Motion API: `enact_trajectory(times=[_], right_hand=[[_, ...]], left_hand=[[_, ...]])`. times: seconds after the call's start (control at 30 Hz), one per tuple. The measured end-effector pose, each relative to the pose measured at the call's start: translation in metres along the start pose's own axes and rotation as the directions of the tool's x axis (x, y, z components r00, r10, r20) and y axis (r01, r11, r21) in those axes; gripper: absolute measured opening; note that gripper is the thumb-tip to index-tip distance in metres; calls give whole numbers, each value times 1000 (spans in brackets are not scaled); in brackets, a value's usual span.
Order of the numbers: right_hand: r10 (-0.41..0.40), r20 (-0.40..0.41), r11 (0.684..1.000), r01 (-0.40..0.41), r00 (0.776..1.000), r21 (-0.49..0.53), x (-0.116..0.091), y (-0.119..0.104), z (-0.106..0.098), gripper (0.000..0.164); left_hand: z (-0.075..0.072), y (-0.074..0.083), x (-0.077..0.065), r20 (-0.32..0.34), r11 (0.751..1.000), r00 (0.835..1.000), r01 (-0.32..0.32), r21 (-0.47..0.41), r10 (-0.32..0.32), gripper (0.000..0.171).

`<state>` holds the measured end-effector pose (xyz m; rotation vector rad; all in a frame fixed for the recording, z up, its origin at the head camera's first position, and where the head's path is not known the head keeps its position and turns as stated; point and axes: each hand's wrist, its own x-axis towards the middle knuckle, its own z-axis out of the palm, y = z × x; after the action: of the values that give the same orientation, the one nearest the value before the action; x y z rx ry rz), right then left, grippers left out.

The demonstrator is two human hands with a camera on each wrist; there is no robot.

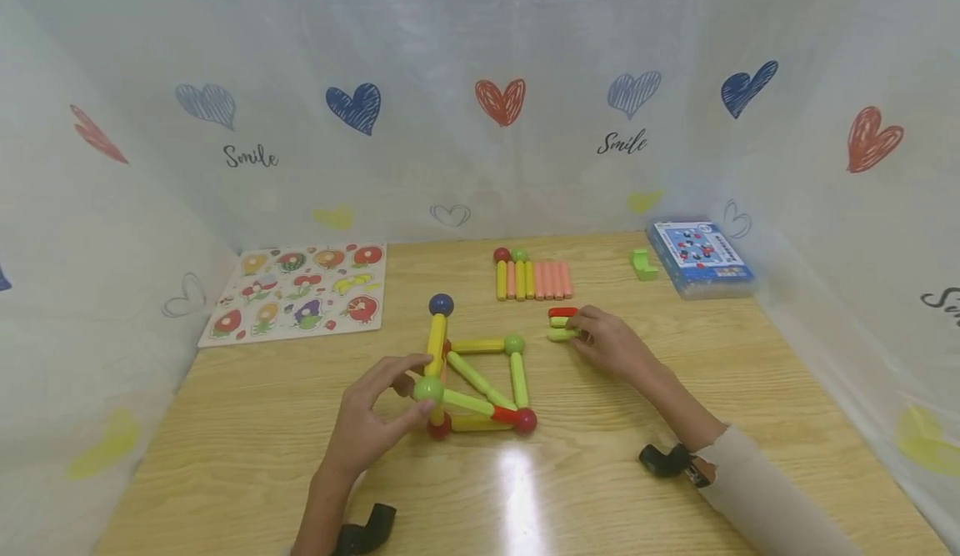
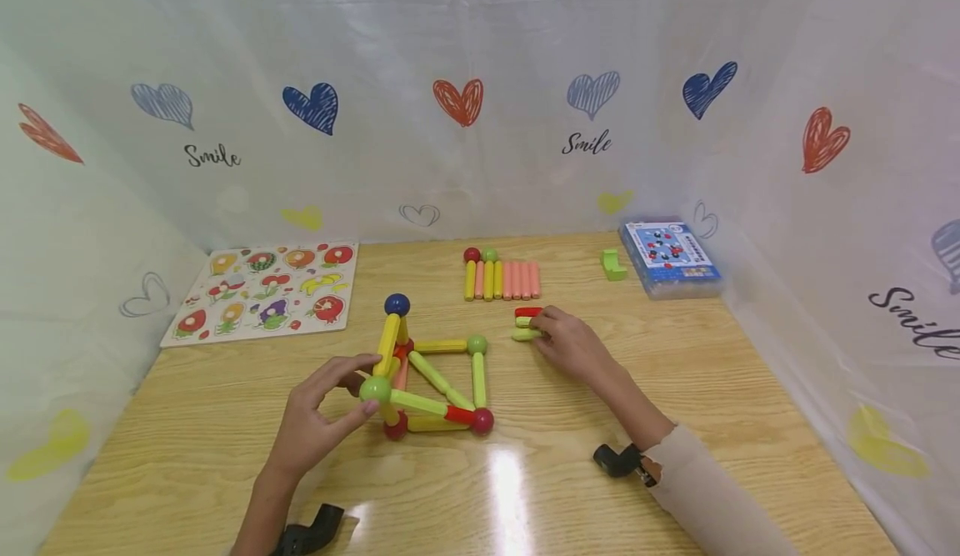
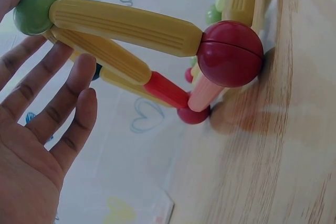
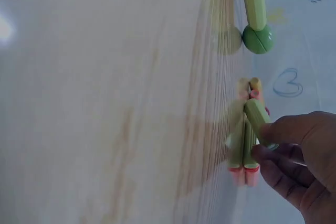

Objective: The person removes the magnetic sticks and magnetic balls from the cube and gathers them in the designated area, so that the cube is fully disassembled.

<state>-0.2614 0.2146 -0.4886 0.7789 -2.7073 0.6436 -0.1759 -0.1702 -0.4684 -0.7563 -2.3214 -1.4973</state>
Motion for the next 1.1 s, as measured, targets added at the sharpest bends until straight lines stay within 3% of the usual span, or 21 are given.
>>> enact_trajectory(times=[0.23, 0.63, 0.8, 0.9, 1.1], right_hand=[[30, 7, 996, -30, 1000, -82, -3, 7, 6, 18], [58, -47, 995, -61, 997, -79, -4, 7, 10, 19], [-43, -61, 996, 48, 997, 78, 0, -15, 5, 14], [-145, -39, 969, 150, 989, 195, -1, -32, 3, 14], [-283, -27, 912, 278, 959, 301, -3, -59, 8, 16]], left_hand=[[0, 0, -1, -1, 1000, 1000, 7, 10, -7, 53], [0, -2, 0, 12, 1000, 1000, 7, 5, -7, 52], [0, 0, 0, 14, 1000, 1000, 6, 15, -7, 52], [-1, 0, 0, 12, 1000, 1000, 2, 19, -2, 52], [-1, -1, 1, 9, 1000, 1000, -3, 12, 3, 53]])
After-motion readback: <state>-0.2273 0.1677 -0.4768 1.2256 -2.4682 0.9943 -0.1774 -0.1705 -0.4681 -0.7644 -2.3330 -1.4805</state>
